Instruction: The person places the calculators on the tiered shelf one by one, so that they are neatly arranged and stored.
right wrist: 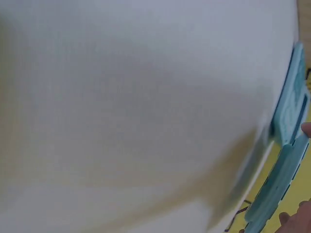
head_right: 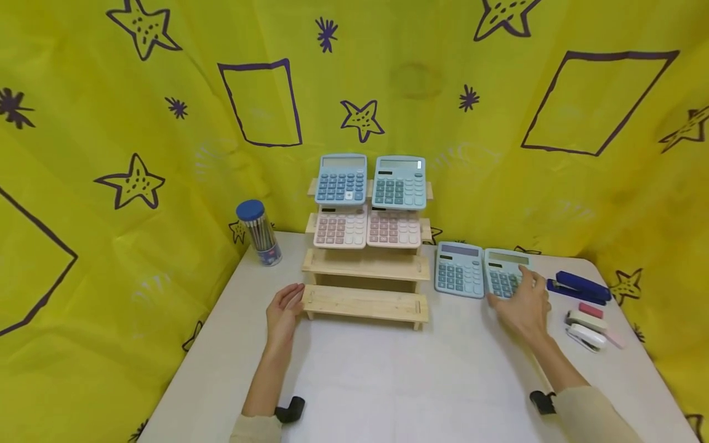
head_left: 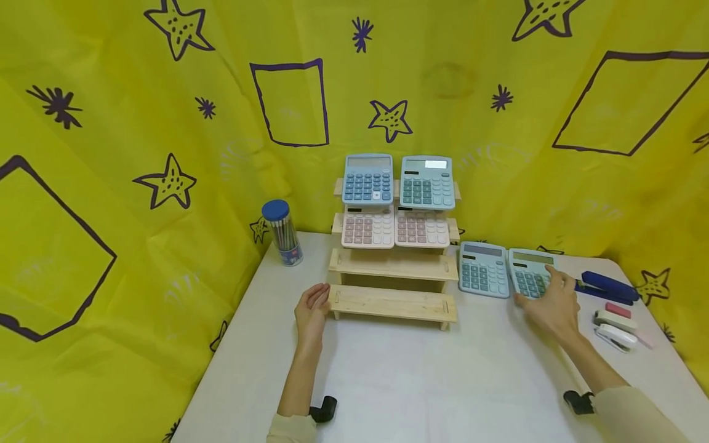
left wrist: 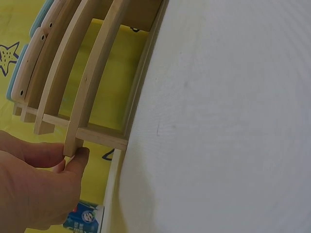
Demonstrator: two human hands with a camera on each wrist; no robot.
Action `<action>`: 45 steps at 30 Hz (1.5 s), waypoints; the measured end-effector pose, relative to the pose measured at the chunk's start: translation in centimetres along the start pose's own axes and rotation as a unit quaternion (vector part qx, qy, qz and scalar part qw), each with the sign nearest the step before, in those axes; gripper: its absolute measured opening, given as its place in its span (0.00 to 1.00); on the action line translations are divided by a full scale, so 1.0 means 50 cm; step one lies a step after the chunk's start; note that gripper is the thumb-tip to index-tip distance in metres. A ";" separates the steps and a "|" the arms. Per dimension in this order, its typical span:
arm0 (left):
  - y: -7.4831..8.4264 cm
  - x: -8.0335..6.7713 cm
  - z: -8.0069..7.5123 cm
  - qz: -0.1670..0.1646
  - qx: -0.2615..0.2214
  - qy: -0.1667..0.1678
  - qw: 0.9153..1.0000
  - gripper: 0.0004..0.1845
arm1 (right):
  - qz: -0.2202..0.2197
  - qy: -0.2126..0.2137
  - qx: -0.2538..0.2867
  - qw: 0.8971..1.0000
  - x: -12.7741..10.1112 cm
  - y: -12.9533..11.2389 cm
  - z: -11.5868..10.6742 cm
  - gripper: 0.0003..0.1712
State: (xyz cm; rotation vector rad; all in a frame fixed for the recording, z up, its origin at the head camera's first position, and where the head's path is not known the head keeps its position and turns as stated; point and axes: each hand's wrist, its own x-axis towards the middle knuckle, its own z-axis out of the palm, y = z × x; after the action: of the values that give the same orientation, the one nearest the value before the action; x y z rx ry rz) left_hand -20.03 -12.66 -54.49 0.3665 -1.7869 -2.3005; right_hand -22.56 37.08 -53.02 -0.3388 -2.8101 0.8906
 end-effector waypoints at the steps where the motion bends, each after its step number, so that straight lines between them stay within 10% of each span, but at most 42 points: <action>1: 0.001 0.001 0.000 0.000 0.000 0.000 1.000 0.24 | -0.001 0.003 0.004 1.000 -0.005 -0.006 -0.004 0.62; 22: -0.005 0.003 -0.008 0.000 -0.006 0.013 1.000 0.25 | -0.213 0.009 0.071 0.974 -0.161 -0.233 -0.022 0.56; 45: 0.003 -0.002 0.004 0.005 -0.006 0.011 1.000 0.24 | -0.298 0.006 0.091 0.950 -0.192 -0.348 0.085 0.53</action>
State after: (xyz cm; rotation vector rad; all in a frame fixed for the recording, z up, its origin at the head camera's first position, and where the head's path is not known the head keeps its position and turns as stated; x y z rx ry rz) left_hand -20.01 -12.49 -54.31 0.3790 -1.7611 -2.2901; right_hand -17.17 18.36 -47.18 0.5051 -2.5385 0.9667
